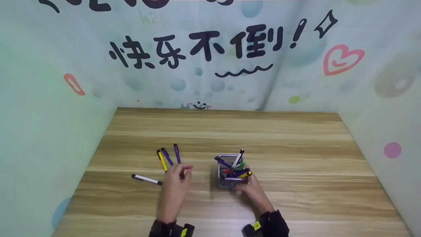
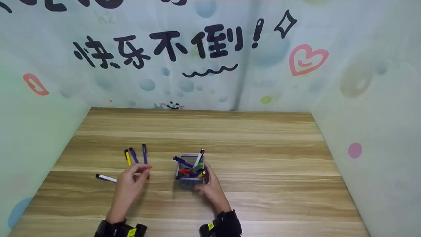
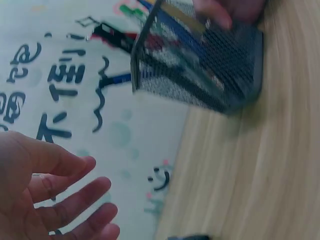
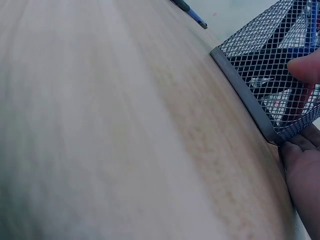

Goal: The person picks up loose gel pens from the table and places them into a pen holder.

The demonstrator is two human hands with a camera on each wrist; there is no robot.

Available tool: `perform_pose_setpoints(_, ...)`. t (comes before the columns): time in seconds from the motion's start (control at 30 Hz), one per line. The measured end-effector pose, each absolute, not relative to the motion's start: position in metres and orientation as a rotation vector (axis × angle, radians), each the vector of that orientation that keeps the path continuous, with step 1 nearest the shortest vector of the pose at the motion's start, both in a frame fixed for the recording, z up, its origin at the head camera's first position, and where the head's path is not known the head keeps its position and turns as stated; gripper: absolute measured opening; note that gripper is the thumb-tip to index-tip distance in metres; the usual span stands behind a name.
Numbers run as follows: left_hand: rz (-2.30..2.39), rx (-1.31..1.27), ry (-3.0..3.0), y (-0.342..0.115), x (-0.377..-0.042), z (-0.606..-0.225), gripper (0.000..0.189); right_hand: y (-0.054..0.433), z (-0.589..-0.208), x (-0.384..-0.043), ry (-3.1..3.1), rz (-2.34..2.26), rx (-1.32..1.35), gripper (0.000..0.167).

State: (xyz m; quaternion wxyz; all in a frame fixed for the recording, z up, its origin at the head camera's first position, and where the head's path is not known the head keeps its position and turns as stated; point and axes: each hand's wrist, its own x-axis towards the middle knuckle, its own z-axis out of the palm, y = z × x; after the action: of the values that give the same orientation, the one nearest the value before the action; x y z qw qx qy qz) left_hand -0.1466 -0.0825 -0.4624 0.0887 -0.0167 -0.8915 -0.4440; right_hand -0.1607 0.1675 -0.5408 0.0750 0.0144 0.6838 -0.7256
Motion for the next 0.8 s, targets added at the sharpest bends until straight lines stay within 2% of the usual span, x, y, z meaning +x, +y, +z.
perform_pose_setpoints(0.2, -1.173, 0.206, -2.792, -0.109, -0.153, -0.475, 0.043, 0.167, -0.539, -0.16, 2.06, -2.16, 0.036, 0.075)
perform_pose_setpoints(0.33, -1.067, 0.347, -2.897, -0.127, -0.155, -0.484, 0.06, 0.167, -0.538, -0.16, 2.04, -2.173, 0.003, 0.073)
perform_pose_setpoints(0.43, -1.043, 0.433, -2.968, -0.138, -0.156, -0.493, 0.066, 0.167, -0.538, -0.16, 2.039, -2.176, -0.004, 0.073)
perform_pose_setpoints(0.6, -1.003, 0.464, -3.038, -0.151, -0.154, -0.506, 0.062, 0.166, -0.538, -0.16, 2.066, -2.163, 0.02, 0.077)
perform_pose_setpoints(0.8, -1.064, 0.437, -2.989, -0.154, -0.154, -0.507, 0.042, 0.166, -0.538, -0.16, 2.087, -2.168, 0.043, 0.079)
